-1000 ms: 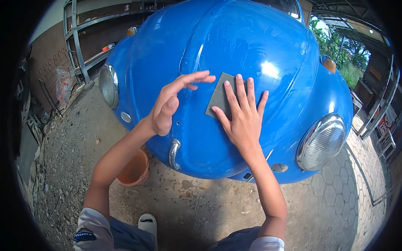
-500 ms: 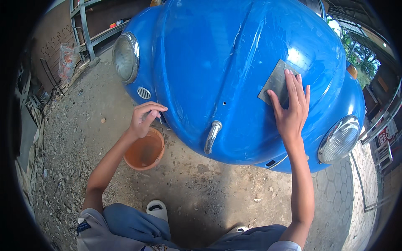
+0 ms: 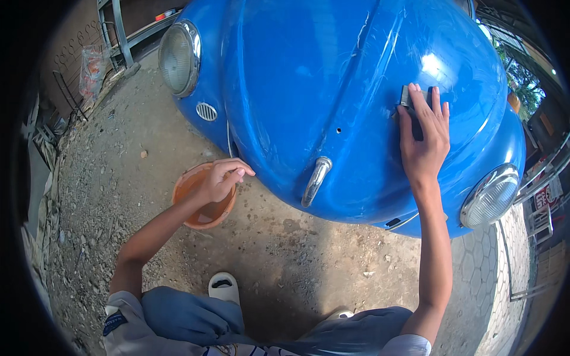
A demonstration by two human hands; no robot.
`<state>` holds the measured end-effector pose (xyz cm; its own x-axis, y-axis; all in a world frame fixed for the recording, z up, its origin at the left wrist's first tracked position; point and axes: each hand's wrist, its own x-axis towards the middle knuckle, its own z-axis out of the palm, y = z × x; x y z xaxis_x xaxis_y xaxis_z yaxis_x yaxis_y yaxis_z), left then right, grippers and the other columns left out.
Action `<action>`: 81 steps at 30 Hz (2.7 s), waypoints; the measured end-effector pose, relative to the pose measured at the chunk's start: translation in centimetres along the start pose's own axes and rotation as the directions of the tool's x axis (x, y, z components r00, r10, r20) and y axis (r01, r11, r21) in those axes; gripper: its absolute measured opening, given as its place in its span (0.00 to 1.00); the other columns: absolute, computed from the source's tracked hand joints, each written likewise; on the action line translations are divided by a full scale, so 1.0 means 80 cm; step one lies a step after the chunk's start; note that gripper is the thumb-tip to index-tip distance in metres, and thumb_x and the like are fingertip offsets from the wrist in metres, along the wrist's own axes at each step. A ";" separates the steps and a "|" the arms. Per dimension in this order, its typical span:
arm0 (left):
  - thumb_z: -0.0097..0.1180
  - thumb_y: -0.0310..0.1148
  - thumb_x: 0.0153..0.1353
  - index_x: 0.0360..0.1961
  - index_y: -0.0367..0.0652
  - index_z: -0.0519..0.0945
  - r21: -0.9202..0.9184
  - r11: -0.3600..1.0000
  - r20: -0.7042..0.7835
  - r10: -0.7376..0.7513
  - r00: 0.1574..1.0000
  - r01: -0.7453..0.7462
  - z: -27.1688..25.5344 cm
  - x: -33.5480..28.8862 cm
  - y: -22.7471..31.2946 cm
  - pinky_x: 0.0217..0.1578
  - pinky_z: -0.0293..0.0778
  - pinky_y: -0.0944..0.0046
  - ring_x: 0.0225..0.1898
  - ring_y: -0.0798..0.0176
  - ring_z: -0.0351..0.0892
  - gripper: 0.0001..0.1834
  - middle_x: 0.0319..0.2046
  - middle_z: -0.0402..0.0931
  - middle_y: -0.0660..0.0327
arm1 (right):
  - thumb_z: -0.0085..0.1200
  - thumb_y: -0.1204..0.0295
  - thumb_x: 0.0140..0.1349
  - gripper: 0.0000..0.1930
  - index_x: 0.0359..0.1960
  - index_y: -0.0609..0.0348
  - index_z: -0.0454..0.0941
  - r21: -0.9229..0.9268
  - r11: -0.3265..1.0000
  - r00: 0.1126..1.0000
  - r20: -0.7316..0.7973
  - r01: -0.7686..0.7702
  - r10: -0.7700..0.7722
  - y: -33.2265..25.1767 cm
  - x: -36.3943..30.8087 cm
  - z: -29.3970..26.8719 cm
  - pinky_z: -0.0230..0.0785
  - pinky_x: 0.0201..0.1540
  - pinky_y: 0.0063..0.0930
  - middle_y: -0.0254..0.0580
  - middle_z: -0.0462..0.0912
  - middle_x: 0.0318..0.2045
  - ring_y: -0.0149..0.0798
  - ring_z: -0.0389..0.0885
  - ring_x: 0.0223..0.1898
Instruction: The person wets a piece of sandpaper in a bucket of water and rubs it across the front panels and hood of a car by hand.
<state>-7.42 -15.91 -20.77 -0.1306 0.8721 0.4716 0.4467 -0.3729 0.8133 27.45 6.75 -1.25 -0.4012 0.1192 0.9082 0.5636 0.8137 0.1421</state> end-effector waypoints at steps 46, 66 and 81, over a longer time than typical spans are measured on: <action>0.74 0.47 0.52 0.54 0.44 0.89 0.877 0.381 0.257 -0.887 0.385 0.293 -0.102 -0.130 -0.239 0.60 0.80 0.52 0.58 0.48 0.85 0.30 0.53 0.87 0.48 | 0.62 0.73 0.66 0.19 0.59 0.55 0.81 0.241 0.836 0.015 0.963 -0.493 -0.269 -0.509 -0.276 0.342 0.83 0.58 0.48 0.55 0.83 0.61 0.58 0.84 0.61; 0.69 0.41 0.64 0.37 0.39 0.86 0.469 0.540 0.054 -0.808 0.587 0.699 -0.130 -0.164 -0.187 0.40 0.82 0.56 0.34 0.59 0.88 0.15 0.28 0.86 0.55 | 0.58 0.81 0.65 0.20 0.60 0.59 0.82 0.644 0.299 0.673 0.740 -0.705 -0.006 -0.496 -0.270 0.325 0.79 0.50 0.42 0.51 0.80 0.42 0.53 0.83 0.45; 0.55 0.43 0.78 0.45 0.41 0.77 0.297 0.880 -0.343 -0.264 0.901 0.371 -0.066 -0.112 -0.136 0.36 0.73 0.60 0.32 0.62 0.77 0.14 0.32 0.78 0.57 | 0.61 0.74 0.66 0.09 0.46 0.61 0.87 0.671 0.624 0.814 0.573 -0.399 -0.096 -0.398 -0.200 0.288 0.82 0.44 0.46 0.52 0.89 0.42 0.57 0.88 0.42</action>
<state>-15.79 -21.30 -32.06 -0.5395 0.7756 0.3276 0.6073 0.0890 0.7895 -0.69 -8.01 -29.40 -0.7948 0.3447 0.4994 0.0272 0.8424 -0.5382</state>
